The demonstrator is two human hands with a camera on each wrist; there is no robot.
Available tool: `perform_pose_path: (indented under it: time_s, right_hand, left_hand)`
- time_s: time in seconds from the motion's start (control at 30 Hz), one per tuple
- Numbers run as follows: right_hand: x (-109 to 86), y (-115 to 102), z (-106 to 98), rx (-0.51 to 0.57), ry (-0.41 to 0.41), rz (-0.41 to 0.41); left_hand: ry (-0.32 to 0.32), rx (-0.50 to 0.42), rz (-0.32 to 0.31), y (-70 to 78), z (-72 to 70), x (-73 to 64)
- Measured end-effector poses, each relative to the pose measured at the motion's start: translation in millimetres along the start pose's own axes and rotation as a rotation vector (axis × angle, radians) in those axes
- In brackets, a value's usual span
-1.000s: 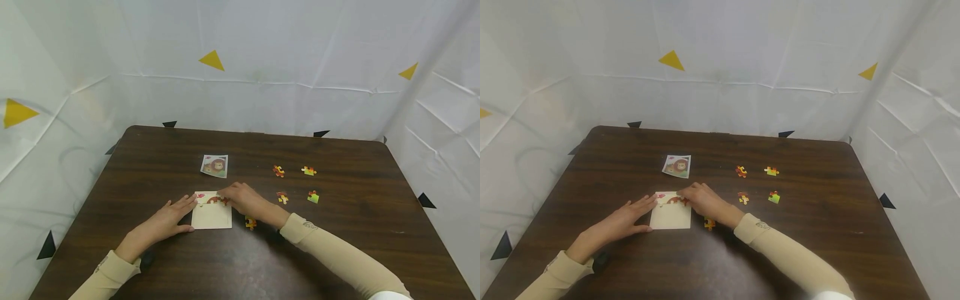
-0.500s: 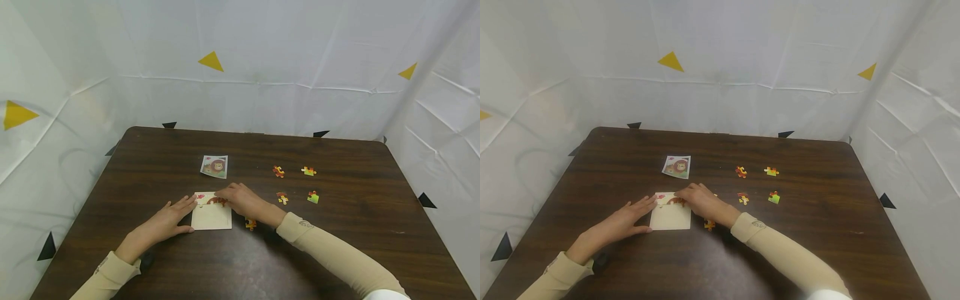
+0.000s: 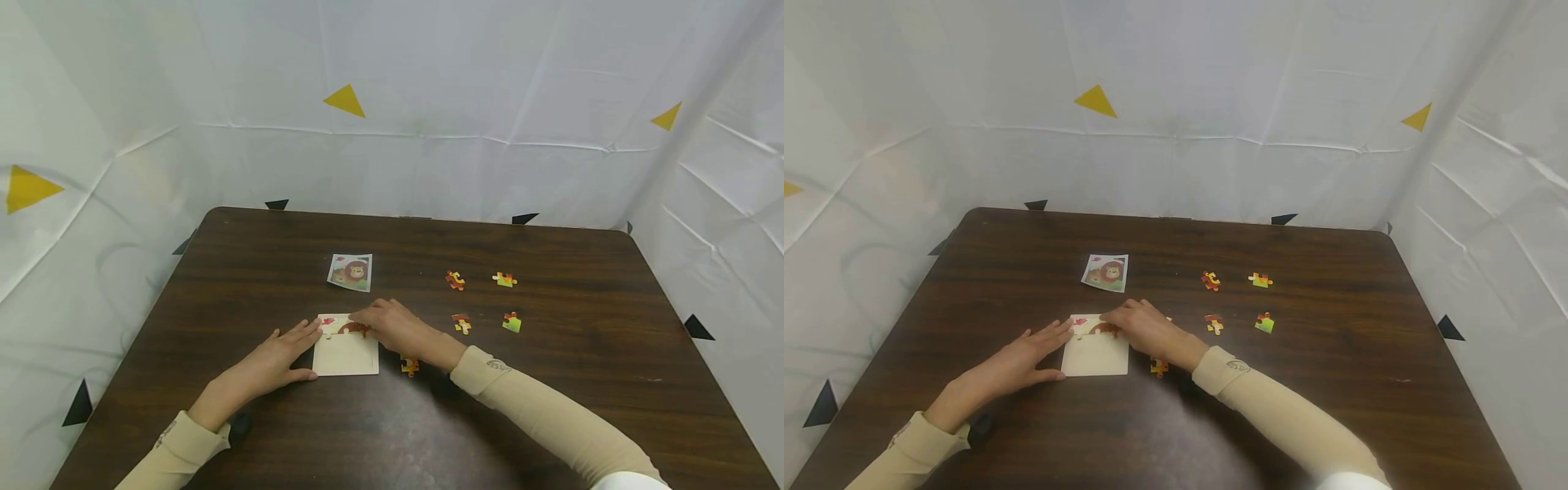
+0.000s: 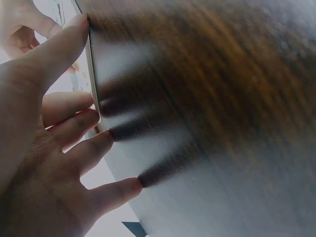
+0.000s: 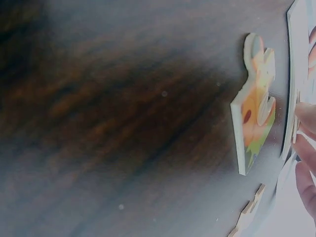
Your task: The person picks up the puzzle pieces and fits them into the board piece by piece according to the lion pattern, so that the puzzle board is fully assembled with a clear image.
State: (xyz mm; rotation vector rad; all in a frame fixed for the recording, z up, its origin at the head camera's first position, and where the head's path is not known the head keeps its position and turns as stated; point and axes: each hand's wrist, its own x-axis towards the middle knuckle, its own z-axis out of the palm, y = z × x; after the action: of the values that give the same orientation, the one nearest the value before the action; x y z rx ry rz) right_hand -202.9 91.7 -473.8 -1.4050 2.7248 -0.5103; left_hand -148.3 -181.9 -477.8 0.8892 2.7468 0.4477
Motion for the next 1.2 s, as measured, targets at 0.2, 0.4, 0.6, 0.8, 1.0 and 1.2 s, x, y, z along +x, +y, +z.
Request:
perform_pose_path:
  time_s: [0.2, 0.4, 0.6, 0.8, 1.0, 1.2]
  right_hand:
    - [0.8, -0.6, -0.5, -0.006, -0.007, -0.002]
    - [0.9, -0.8, -0.1, -0.006, -0.009, 0.002]
    - [0.5, -0.6, 0.5, -0.020, 0.000, -0.004]
    - [-1.7, 1.0, 0.0, -0.017, 0.013, -0.019]
    - [-10.3, 4.0, -4.5, -0.051, 0.050, -0.004]
    - [-22.6, 2.5, -4.7, -0.098, 0.039, -0.037]
  left_hand:
    - [-0.010, -0.007, -0.001, 0.4, -0.5, -0.1]
    - [-0.016, -0.013, -0.007, 0.1, -0.5, -0.3]
    - [-0.016, -0.007, -0.001, -0.6, -0.1, -1.0]
    - [-0.015, -0.005, 0.002, -0.5, -0.3, -1.3]
    - [-0.018, 0.004, -0.013, -0.2, -0.6, 0.4]
    - [-0.018, 0.001, -0.013, -0.4, 0.4, 0.4]
